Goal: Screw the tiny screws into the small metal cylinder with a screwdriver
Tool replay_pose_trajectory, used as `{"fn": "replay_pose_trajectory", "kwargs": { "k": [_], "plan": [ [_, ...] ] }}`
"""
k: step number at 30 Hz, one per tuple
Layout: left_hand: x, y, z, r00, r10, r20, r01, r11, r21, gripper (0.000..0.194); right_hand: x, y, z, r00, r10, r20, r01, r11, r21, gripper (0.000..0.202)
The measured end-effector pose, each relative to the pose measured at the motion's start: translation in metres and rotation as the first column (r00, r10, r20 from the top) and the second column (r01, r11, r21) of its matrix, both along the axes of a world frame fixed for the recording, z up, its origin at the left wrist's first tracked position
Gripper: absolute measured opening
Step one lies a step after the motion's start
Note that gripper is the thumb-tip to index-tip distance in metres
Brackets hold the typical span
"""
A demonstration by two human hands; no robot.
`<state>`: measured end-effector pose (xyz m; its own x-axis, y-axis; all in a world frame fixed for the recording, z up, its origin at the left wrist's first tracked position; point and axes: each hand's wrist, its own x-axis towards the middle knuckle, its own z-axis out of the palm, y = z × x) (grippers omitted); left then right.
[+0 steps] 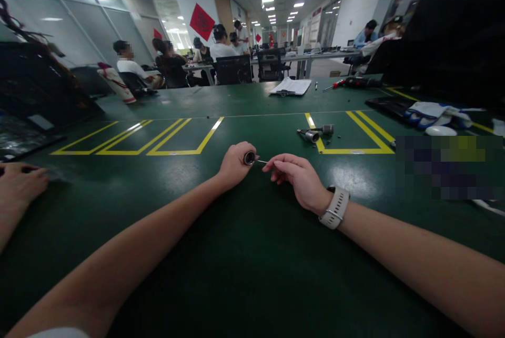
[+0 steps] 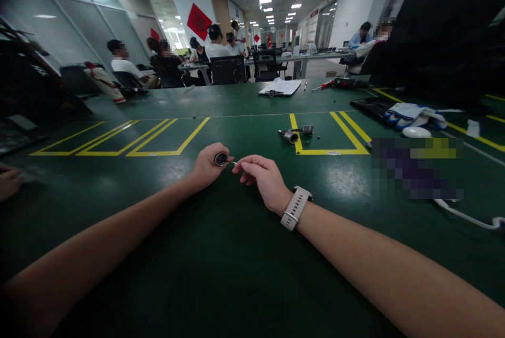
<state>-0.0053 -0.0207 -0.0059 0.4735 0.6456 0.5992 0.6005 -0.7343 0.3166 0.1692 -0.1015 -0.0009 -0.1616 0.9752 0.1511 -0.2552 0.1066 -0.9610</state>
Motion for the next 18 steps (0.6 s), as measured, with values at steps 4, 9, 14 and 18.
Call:
{"fn": "replay_pose_trajectory", "kwargs": {
  "k": [4, 9, 14, 18],
  "plan": [
    [0.0003, -0.0016, 0.0013, 0.997, 0.026, -0.074, -0.022, 0.999, 0.044, 0.013, 0.0004, -0.0007, 0.0015, 0.999, 0.03, 0.014, -0.03, 0.999, -0.022, 0.014],
    [0.0001, -0.0007, -0.0006, 0.997, 0.002, 0.077, 0.0, 1.0, -0.028, 0.016, 0.0023, 0.0003, 0.0038, 0.998, 0.047, -0.045, -0.049, 0.998, -0.048, 0.014],
    [0.0006, 0.0016, -0.0023, 0.978, -0.038, 0.205, 0.067, 0.989, -0.132, 0.019, 0.0035, 0.0012, 0.0044, 0.995, 0.058, -0.087, -0.064, 0.995, -0.07, 0.014],
    [0.0007, 0.0035, -0.003, 0.983, -0.013, 0.184, 0.036, 0.992, -0.118, 0.018, 0.0032, 0.0017, 0.0032, 0.993, 0.05, -0.11, -0.058, 0.996, -0.069, 0.014]
  ]
}}
